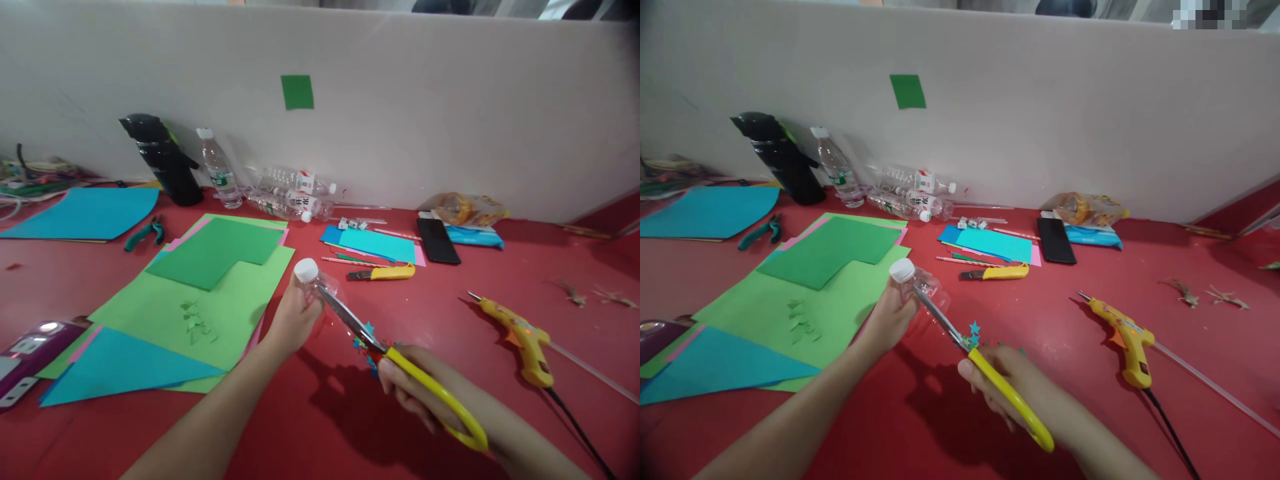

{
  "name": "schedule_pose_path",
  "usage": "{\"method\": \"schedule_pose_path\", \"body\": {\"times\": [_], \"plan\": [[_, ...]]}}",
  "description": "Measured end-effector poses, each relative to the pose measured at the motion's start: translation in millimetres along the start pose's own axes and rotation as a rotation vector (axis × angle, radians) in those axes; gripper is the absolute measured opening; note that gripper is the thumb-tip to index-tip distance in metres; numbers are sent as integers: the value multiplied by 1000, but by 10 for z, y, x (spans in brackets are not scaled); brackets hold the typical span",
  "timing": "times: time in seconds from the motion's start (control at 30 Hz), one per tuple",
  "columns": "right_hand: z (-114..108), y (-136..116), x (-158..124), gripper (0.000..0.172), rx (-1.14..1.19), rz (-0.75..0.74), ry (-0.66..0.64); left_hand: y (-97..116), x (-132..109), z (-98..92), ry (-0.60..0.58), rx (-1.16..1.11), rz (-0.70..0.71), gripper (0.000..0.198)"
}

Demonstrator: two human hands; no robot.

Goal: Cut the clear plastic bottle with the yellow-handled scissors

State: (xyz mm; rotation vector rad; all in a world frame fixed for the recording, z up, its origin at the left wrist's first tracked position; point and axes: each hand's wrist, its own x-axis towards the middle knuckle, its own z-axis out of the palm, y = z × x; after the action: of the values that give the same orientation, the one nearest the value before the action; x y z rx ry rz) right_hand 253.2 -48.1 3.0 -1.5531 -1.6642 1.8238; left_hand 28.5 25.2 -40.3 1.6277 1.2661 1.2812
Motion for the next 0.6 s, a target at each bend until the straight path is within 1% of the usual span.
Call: {"method": "schedule_pose_path", "body": {"times": [0.13,0.27,0.37,0.43,0.6], "plan": [[-22,8,30,53,-70,-39,-30,31,-5,-8,14,53,0,23],[-12,-12,20,52,9,-20,-55,49,-10,-8,6,64,0,26],[7,-40,4,54,62,-10,-31,51,-11,-7,8,55,8,22],[16,-51,1,56,41,-7,-19,54,-8,-8,18,55,16,20],[21,-3,21,59,-25,-37,-13,75,2,-11,29,60,37,22]]}}
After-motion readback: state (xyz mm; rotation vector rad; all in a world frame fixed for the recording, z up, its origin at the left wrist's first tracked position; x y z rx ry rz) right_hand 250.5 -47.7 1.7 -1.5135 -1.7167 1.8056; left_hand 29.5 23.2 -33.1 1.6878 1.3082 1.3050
